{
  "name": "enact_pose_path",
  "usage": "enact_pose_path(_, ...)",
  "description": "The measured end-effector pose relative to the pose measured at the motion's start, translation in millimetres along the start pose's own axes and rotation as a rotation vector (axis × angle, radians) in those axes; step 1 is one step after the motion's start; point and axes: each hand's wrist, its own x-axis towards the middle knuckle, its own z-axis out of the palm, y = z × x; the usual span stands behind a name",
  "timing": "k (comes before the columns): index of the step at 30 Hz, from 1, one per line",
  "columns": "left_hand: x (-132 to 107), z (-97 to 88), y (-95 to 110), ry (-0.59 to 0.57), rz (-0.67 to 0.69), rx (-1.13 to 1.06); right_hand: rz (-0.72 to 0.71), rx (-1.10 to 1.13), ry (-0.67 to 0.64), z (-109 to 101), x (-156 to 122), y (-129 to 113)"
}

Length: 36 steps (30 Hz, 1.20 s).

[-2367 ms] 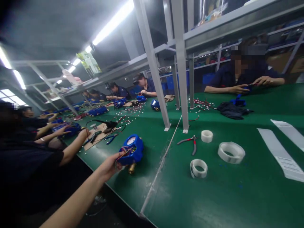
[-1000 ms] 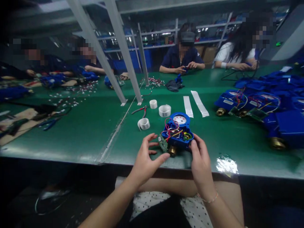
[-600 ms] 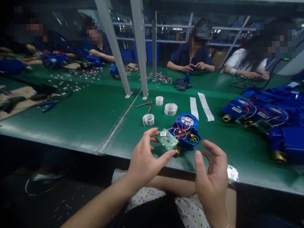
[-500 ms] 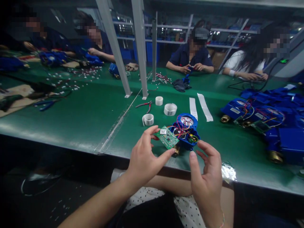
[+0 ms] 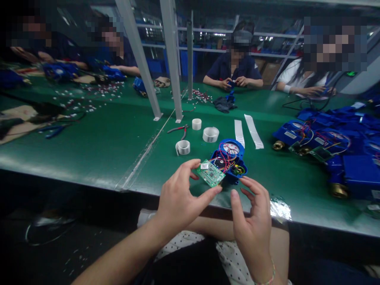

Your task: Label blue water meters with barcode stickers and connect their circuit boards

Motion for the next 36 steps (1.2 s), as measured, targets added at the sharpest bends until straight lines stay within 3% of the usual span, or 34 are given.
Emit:
enact_pose_path(3, 8.0, -4.3, 2.5, -0.155, -0.205, -0.247, -0.017, 0.006, 0.002, -2.1, -0.6, -0.3)
enact_pose_path(8, 24.1, 4.1, -12.2, -0.5, -0.69, -1.033, -0.033, 0.012, -0.011, -4.8, 2.4, -4.7)
enact_pose_path(11, 26.4, 9.9, -20.9, -0.616, -0.83, -1.312, -0.089, -0.004, -0.041, -5.7, 13.6, -12.4)
enact_pose_path(18, 20.5, 11.0, -23.4, -0.65, -0.869, -1.434, -0.417, -0.12, -0.26, 1.5, 56.1, -37.9)
enact_pose_path(22, 17.4, 11.1, -22.7, -0.594, -0.817, -1.392, -0.383, -0.143, -0.375, 6.8, 66.1, -45.9)
enact_pose_path(27, 16.9, 11.3, -23.7, -0.582, -0.799, -1.339, -0.288, -0.115, -0.428, 6.2, 66.2, -46.5)
enact_pose_path(32, 17.8, 11.7, -25.0, -0.611, -0.797, -1.339, -0.238, -0.078, -0.474, 8.7, 70.6, -44.1)
enact_pose_path(36, 18.5, 11.5, -26.6, -0.675, -0.832, -1.408, -0.301, -0.059, -0.474, 7.5, 70.8, -35.8)
